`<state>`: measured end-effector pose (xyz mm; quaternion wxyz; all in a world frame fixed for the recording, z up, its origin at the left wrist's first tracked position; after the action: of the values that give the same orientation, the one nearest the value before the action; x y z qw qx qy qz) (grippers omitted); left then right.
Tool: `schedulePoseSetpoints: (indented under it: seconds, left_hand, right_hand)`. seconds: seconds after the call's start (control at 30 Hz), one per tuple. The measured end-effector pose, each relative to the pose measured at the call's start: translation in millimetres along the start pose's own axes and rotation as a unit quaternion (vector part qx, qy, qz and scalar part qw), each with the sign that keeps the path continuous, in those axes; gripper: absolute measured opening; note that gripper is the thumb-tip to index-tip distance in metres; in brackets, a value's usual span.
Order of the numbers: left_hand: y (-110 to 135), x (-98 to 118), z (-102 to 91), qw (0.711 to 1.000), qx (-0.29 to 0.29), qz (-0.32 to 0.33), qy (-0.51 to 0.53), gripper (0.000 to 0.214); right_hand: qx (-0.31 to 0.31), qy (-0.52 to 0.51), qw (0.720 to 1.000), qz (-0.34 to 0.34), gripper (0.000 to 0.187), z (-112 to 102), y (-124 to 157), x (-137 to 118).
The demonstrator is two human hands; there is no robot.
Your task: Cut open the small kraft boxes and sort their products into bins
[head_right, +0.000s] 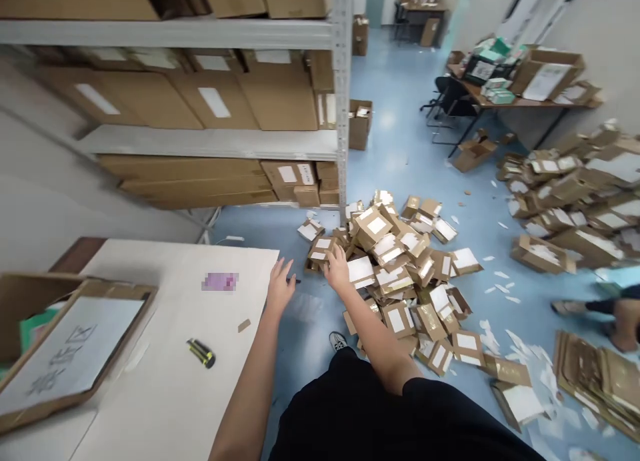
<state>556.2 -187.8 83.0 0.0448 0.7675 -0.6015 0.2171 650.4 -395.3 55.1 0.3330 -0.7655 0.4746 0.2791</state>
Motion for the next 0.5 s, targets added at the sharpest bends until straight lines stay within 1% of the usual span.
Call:
schedulePoseSetpoints:
  seconds: [0.07,0.13,0.23,0.3,0.37,0.43,0.5]
  left_hand:
    - [19.7,-27.0,-22.5,0.999,0.023,-0.037,-0.011,0.051]
    - [45.0,-53.4,-45.6,0.996,0.044,-0.073,-0.022,0.05]
    - [95.9,-93.9,-82.1,0.987,0.076,-0.136,-0.042,0.049]
    - [138.5,-119.8,-108.3,0.976,0.102,-0.185,-0.059,0.048]
    - [186.9,-142.0,-134.9,0.961,0.132,-0.232,-0.077,0.048]
    - [239.3,-159.7,-160.3,0.942,0.159,-0.278,-0.095,0.049]
    - [294.5,-173.6,-183.0,0.923,0.181,-0.323,-0.109,0.049]
  right_hand:
    - [-0.034,-0.01,0.999,-0.032,0.05,27.0,-10.0,-26.7]
    - [-0.075,-0.022,0.995,-0.062,0.051,58.5,-13.3,-57.0]
    - [-0.14,-0.042,0.983,-0.112,0.053,110.6,-3.1,-110.5]
    - [-0.18,-0.061,0.97,-0.152,0.054,144.1,13.7,-151.0]
    - [-0.212,-0.085,0.954,-0.195,0.054,173.8,37.8,-193.3]
    - [-0.239,-0.108,0.936,-0.234,0.054,199.2,68.3,-235.4]
    - [-0.264,-0.126,0.918,-0.27,0.056,220.9,104.8,-276.5]
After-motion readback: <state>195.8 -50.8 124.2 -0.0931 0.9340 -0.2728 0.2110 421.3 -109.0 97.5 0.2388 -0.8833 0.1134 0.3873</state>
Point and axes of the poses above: each hand's wrist, its own y-axis away from the middle knuckle, its own z-axis out of the palm, x = y × z, the point moved 7 cm from there along -y, towards the middle knuckle, and after that the axes turned 11 degrees about -y, right-handed, at the moved point
